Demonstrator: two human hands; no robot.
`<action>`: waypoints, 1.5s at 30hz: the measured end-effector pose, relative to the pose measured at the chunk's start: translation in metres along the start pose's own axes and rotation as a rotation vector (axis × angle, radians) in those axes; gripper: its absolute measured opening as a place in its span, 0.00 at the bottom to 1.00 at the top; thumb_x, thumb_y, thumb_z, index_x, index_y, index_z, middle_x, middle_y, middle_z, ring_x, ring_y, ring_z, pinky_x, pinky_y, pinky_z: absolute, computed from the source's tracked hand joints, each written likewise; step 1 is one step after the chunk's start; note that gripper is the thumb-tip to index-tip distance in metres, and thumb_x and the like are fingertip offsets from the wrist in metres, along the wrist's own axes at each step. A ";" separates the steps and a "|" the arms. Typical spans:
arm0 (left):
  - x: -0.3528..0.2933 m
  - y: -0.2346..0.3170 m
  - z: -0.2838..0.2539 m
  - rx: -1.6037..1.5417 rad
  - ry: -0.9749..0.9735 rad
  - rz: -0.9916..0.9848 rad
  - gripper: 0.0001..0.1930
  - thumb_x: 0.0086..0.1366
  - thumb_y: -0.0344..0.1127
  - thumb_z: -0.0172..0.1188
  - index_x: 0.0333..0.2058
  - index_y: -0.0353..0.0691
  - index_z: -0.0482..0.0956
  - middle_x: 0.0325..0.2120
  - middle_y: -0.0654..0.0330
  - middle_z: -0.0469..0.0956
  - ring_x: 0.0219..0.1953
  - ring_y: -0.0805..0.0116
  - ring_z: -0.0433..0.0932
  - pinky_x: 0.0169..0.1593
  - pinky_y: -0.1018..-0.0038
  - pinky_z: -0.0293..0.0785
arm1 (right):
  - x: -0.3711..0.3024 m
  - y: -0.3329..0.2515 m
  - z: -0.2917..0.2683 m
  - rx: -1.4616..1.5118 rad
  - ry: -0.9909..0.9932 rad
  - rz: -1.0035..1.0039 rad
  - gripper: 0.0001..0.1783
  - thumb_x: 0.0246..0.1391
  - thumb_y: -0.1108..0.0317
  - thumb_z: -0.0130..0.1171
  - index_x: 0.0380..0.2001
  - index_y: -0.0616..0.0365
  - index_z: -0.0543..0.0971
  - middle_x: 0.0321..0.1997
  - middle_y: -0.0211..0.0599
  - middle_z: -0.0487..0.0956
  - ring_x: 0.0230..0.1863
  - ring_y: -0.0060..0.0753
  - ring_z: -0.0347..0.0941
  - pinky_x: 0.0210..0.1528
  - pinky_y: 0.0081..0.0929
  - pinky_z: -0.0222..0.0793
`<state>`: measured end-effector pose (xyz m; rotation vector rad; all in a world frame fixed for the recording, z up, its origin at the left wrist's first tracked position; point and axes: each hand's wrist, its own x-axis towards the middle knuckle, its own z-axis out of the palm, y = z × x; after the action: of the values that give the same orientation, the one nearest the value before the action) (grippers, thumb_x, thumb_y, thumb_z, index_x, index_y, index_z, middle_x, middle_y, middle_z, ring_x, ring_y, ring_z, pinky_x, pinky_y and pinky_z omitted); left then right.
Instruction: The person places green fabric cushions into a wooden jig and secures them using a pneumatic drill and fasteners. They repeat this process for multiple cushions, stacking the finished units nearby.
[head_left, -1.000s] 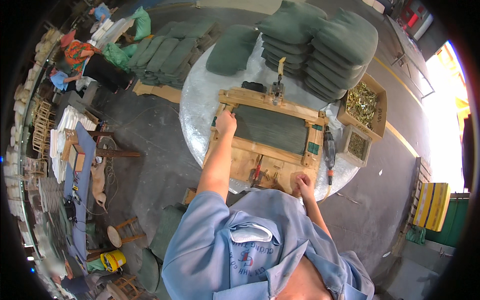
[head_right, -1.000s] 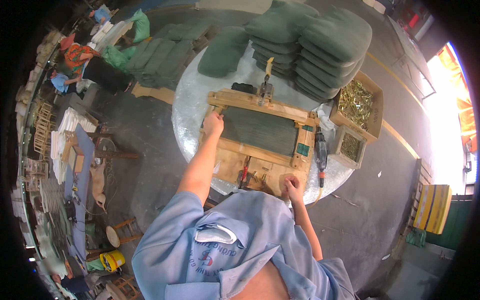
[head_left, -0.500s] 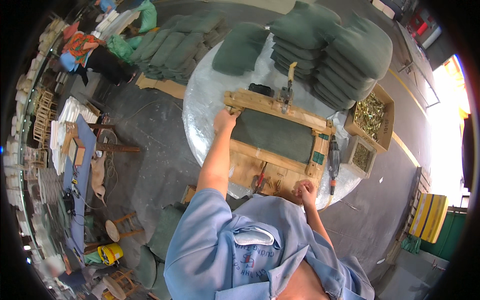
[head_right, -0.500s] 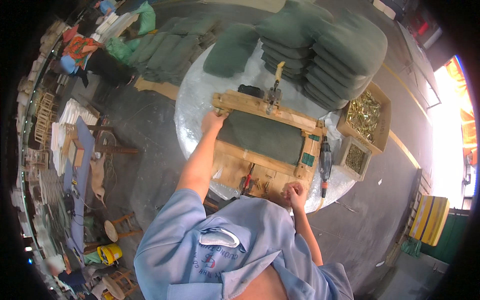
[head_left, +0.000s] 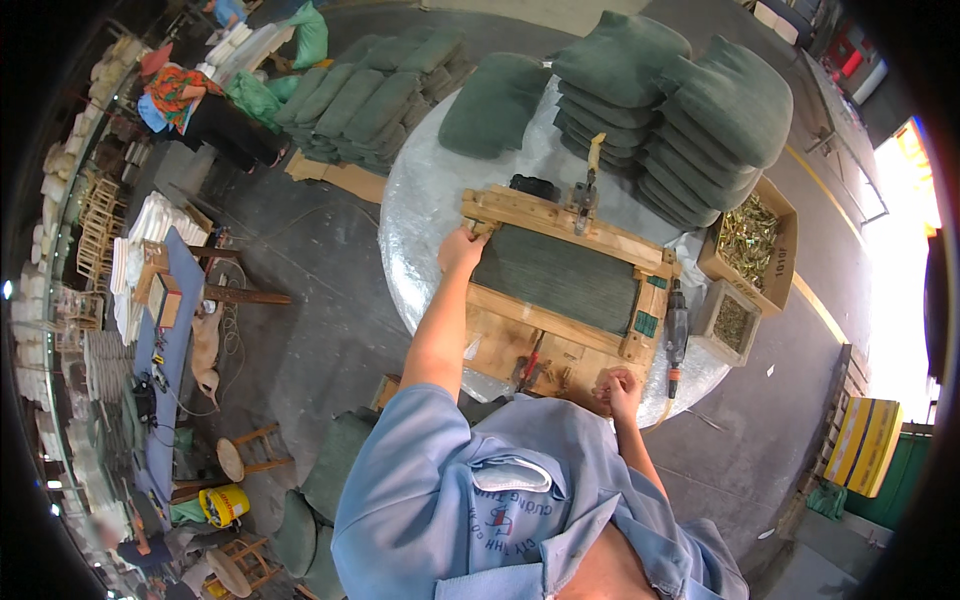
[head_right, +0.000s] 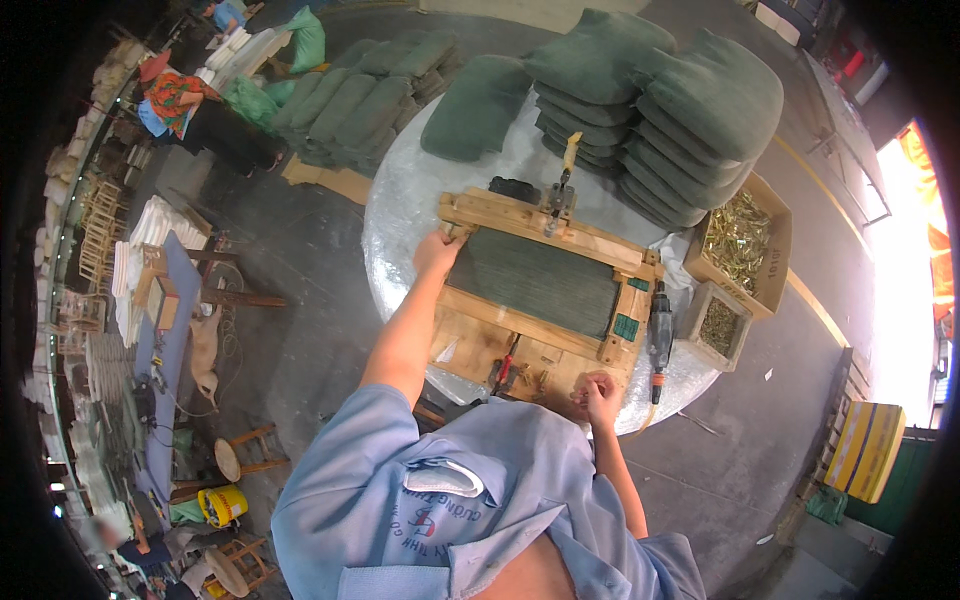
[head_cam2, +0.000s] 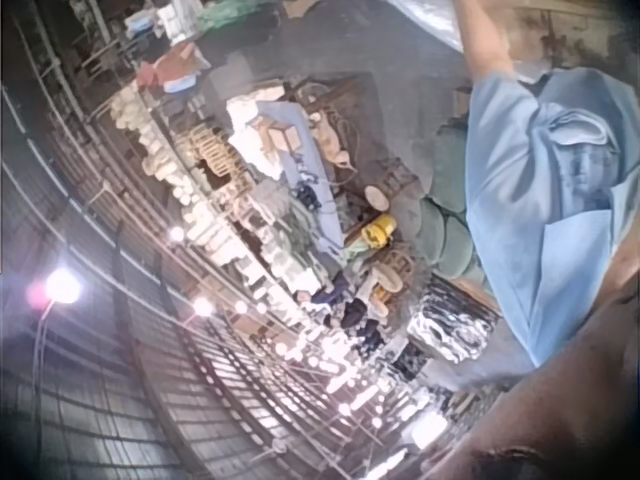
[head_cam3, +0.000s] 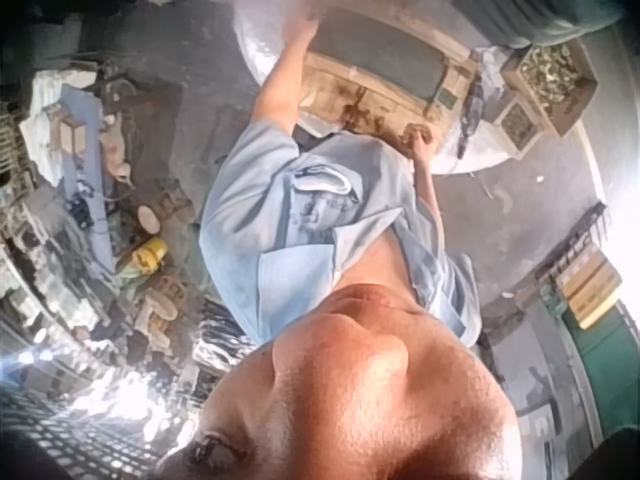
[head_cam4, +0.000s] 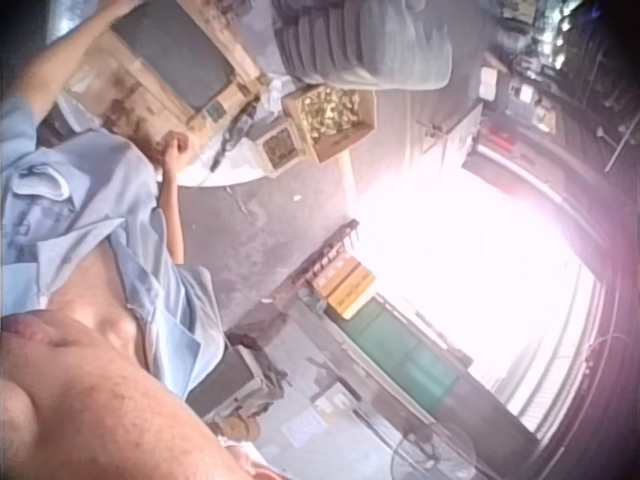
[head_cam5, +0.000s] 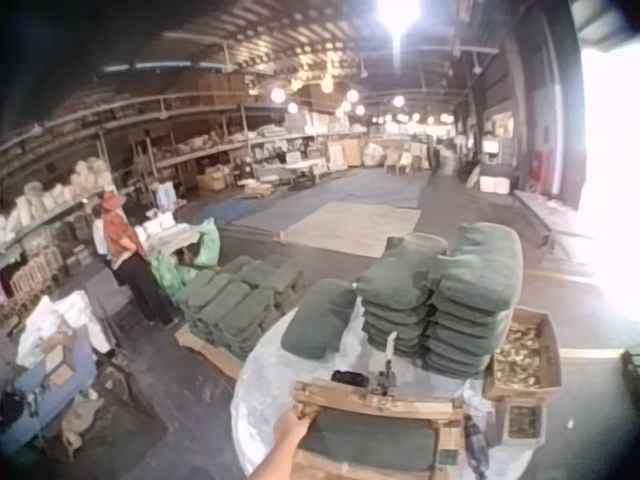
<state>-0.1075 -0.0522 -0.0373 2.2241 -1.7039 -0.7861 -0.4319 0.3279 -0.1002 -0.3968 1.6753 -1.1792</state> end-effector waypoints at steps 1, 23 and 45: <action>-0.001 0.001 0.001 -0.010 -0.005 -0.015 0.25 0.65 0.63 0.70 0.42 0.46 0.88 0.38 0.55 0.89 0.45 0.49 0.88 0.46 0.53 0.81 | 0.000 -0.001 0.001 -0.007 0.001 0.006 0.05 0.70 0.69 0.61 0.44 0.59 0.78 0.30 0.40 0.83 0.23 0.32 0.82 0.23 0.26 0.78; -0.009 -0.017 0.019 -0.069 0.147 0.183 0.20 0.65 0.57 0.72 0.36 0.45 0.85 0.32 0.54 0.88 0.39 0.47 0.87 0.43 0.54 0.80 | -0.016 -0.006 -0.018 -0.811 0.079 -0.559 0.08 0.58 0.66 0.72 0.35 0.58 0.84 0.37 0.47 0.83 0.38 0.49 0.84 0.38 0.42 0.80; -0.016 -0.005 0.016 -0.053 0.190 0.211 0.21 0.67 0.59 0.70 0.32 0.46 0.85 0.28 0.60 0.88 0.34 0.52 0.87 0.38 0.57 0.79 | 0.110 -0.169 0.012 -1.130 0.091 -0.730 0.10 0.68 0.58 0.64 0.42 0.51 0.84 0.39 0.40 0.87 0.38 0.55 0.85 0.40 0.48 0.80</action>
<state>-0.1145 -0.0335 -0.0487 1.9735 -1.7646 -0.5449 -0.5139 0.1634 -0.0171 -1.7763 2.2384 -0.5739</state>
